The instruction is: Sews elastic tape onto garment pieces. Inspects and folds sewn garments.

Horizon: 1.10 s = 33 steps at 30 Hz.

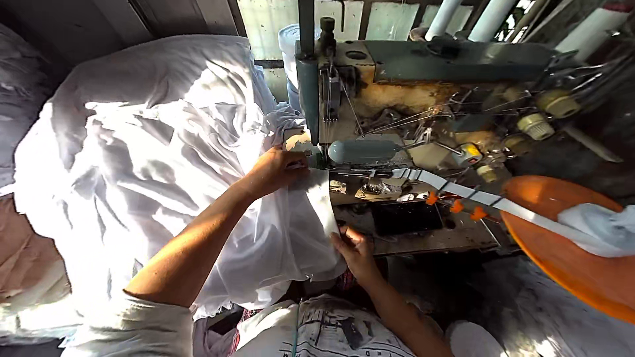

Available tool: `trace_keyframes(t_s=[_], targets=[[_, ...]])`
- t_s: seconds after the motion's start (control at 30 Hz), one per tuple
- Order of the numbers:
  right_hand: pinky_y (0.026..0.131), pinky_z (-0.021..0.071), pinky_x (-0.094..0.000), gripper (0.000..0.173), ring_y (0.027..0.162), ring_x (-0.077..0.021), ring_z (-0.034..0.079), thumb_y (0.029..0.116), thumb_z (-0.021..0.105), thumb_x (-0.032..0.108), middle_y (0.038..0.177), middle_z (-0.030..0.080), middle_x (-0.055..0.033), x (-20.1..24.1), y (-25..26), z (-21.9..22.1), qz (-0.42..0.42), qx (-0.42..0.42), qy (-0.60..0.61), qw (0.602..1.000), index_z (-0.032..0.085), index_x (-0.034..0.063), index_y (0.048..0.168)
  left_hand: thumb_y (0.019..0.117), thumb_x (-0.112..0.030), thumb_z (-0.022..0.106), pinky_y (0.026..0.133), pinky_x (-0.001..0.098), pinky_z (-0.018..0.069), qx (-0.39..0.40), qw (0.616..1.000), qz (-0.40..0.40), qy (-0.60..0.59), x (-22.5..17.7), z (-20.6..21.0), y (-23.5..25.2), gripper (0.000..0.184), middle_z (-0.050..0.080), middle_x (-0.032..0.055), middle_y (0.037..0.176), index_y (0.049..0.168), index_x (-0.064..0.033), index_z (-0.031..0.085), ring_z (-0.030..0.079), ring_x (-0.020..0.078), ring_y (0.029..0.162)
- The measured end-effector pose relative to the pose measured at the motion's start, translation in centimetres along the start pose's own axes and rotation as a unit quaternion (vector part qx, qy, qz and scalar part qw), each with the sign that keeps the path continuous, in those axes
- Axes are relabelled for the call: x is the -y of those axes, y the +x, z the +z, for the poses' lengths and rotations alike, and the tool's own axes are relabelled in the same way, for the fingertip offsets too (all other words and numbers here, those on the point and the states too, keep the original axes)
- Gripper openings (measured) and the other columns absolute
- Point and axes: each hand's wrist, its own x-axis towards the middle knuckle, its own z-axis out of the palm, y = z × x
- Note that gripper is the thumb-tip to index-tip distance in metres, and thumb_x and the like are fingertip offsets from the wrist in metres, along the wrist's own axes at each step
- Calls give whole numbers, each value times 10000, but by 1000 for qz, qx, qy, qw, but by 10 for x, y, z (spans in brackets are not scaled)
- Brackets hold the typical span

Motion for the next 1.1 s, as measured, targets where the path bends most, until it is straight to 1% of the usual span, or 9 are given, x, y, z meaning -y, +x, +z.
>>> trace_keyframes(t_s=[0.07, 0.13, 0.23, 0.3, 0.37, 0.43, 0.57, 0.83, 1.1], targets=[[760, 544, -170, 82, 773, 21, 632, 985, 599, 31, 826, 669, 33, 1, -1, 1, 22, -12, 26, 999, 664, -18, 972, 908, -157, 759, 725, 594, 517, -45, 998, -21, 39, -5, 6, -7, 185, 690, 189, 850, 982, 6, 714, 678, 364, 799], [734, 536, -154, 91, 738, 33, 618, 990, 577, 23, 802, 660, 52, 3, 0, 3, 30, -15, 44, 998, 664, -4, 979, 922, -128, 708, 903, 633, 488, -83, 990, 14, 110, -25, 11, -15, 208, 684, 237, 1140, 1068, 19, 727, 643, 440, 1082], [637, 509, -135, 99, 649, 52, 579, 987, 565, 23, 770, 652, 81, 0, -1, 4, 22, -14, 69, 997, 661, 13, 1006, 896, 22, 592, 938, 564, 510, -96, 976, 95, 173, -47, 42, -35, 245, 701, 188, 1218, 1067, -9, 765, 655, 386, 1144], [699, 540, -142, 125, 726, 47, 629, 975, 558, -13, 832, 693, 68, 3, -3, 5, 40, -30, 89, 995, 669, 6, 1031, 948, 32, 523, 1049, 521, 489, -73, 978, 64, 186, -54, 64, -48, 335, 653, 190, 1349, 1237, 37, 693, 616, 356, 1274], [748, 563, -160, 148, 789, 27, 665, 964, 555, -30, 869, 718, 53, 8, -8, 3, 57, -31, 118, 991, 680, 29, 1017, 1055, -134, 435, 1172, 504, 370, -63, 979, 20, 191, -53, 81, -56, 409, 539, 187, 1500, 1393, 40, 587, 484, 339, 1424], [775, 575, -177, 173, 817, 11, 683, 959, 556, -35, 891, 734, 45, 10, -12, -1, 60, -9, 153, 986, 698, 48, 1013, 1068, -282, 434, 1177, 512, 357, -88, 979, 3, 186, -55, 86, -58, 469, 559, 191, 1476, 1377, 25, 607, 490, 341, 1417], [746, 579, -171, 194, 785, 9, 691, 972, 550, -26, 869, 744, 46, 16, -13, -3, 74, 0, 188, 979, 711, 83, 965, 1072, -338, 429, 1138, 512, 395, -101, 977, -17, 187, -52, 88, -53, 496, 571, 192, 1459, 1371, 11, 616, 515, 344, 1390], [711, 571, -158, 207, 756, 19, 682, 960, 561, -39, 844, 744, 51, 13, -8, -7, 53, -38, 165, 984, 725, 87, 942, 1025, -340, 499, 1110, 498, 405, -156, 967, -5, 200, -47, 93, -38, 430, 623, 161, 1388, 1309, -75, 683, 554, 336, 1327], [718, 558, -159, 186, 753, 35, 656, 974, 582, 23, 843, 720, 103, -2, -12, -12, 22, -53, 116, 992, 728, 137, 957, 1044, -364, 471, 1147, 511, 375, -177, 956, -16, 232, -52, 105, -36, 473, 614, 166, 1419, 1332, -40, 662, 546, 340, 1357]])
